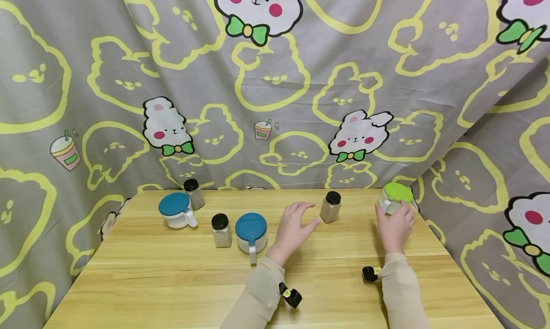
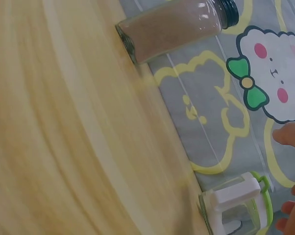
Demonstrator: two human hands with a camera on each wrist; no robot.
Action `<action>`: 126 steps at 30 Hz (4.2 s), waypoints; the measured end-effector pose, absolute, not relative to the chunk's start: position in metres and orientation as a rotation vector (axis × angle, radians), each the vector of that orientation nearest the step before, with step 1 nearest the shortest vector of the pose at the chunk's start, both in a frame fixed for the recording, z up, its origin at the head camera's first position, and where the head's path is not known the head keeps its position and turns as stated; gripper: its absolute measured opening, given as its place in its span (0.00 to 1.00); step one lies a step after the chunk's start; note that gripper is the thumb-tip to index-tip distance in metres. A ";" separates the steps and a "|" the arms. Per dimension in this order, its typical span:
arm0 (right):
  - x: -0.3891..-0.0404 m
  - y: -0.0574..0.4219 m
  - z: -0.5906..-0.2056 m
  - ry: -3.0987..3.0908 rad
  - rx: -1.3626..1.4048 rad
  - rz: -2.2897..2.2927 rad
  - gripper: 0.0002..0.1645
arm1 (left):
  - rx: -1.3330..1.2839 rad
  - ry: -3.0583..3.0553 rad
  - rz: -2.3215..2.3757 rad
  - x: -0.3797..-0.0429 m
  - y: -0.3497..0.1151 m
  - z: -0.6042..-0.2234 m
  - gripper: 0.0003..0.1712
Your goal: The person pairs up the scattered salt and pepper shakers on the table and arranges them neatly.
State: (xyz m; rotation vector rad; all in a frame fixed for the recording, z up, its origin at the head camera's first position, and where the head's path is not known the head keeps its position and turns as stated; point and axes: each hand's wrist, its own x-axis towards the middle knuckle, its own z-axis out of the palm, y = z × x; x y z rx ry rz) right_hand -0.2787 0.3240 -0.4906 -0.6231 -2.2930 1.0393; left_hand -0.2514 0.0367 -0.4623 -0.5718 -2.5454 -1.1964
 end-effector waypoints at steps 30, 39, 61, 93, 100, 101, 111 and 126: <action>-0.298 0.351 -0.491 -2.363 -0.781 1.066 0.64 | -0.426 -2.662 -1.208 -0.281 0.071 -0.475 0.35; -0.305 0.358 -0.495 -2.362 -0.833 1.078 0.68 | -0.407 -2.668 -1.216 -0.287 0.075 -0.475 0.35; -0.326 0.364 -0.498 -2.372 -0.903 1.086 0.68 | -0.389 -2.700 -1.203 -0.302 0.091 -0.477 0.36; -0.340 0.360 -0.494 -2.260 -1.022 1.062 0.70 | -0.346 -2.785 -1.154 -0.316 0.104 -0.488 0.39; -0.343 0.360 -0.495 -2.256 -1.035 1.052 0.69 | -0.349 -2.799 -1.117 -0.318 0.103 -0.490 0.39; -0.343 0.361 -0.495 -2.255 -1.035 1.050 0.69 | -0.350 -2.803 -1.122 -0.318 0.103 -0.490 0.39; -0.343 0.366 -0.495 -2.268 -0.997 1.036 0.70 | -0.339 -2.805 -1.115 -0.321 0.106 -0.488 0.38; -0.341 0.374 -0.502 -2.269 -0.924 1.075 0.71 | -0.331 -2.783 -1.140 -0.322 0.109 -0.491 0.38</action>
